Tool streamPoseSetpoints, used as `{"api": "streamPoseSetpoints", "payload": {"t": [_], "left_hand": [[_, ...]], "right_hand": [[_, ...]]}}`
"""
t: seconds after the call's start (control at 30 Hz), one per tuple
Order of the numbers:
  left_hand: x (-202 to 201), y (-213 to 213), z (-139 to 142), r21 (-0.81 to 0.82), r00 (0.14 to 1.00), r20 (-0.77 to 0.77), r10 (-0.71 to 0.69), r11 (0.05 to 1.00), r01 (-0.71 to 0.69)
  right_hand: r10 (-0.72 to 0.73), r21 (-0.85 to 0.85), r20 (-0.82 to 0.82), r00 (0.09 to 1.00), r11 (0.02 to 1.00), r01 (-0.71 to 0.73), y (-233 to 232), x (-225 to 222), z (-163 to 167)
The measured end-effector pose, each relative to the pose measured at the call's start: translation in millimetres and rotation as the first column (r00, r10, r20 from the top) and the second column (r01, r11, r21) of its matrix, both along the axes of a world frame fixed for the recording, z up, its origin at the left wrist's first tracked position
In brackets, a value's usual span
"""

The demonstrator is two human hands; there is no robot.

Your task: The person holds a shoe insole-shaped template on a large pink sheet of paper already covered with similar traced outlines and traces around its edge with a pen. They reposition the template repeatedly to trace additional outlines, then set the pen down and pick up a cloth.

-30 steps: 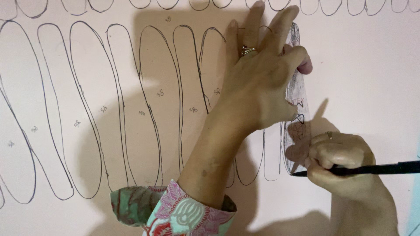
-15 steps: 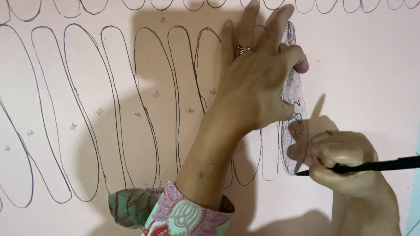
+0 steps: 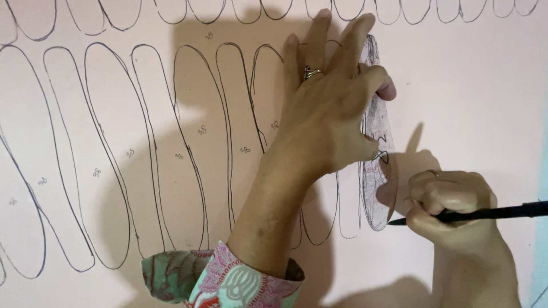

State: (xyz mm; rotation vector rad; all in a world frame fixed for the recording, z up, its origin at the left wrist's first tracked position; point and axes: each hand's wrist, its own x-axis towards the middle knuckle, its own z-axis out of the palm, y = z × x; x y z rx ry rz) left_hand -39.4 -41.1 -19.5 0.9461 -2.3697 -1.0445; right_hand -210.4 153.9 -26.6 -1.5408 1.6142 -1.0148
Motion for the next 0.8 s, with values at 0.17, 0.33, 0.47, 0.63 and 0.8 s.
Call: {"api": "streamPoseSetpoints", "payload": {"t": [0.17,0.33,0.47,0.63,0.8], "left_hand": [[0.7,-1.6,2.4,-0.017,1.000,-0.002,-0.002,1.000,0.002],[1.2,-2.3,2.9,-0.027,1.000,0.008,-0.005,1.000,0.005],[4.4,-3.8,5.1,-0.003,0.999,-0.027,-0.034,0.999,0.033],[5.7,-11.1,6.1,0.019,0.977,-0.208,0.035,0.999,-0.032],[9.1,-26.6,-0.7,0.131,0.817,-0.467,0.338,0.940,-0.314]], "right_hand": [[-0.065,-0.067,0.063,0.996,0.995,0.069,1.6,-6.1,-8.4],[-0.238,-0.119,0.028,0.971,0.964,0.239,0.9,-0.7,-9.8],[-0.582,-0.137,0.326,0.745,0.751,0.646,-17.4,16.3,2.3],[-0.692,0.193,-0.103,0.714,0.691,0.697,-48.4,29.5,0.9],[-0.235,-0.210,-0.566,0.790,0.968,0.137,-48.0,20.5,0.7]]}}
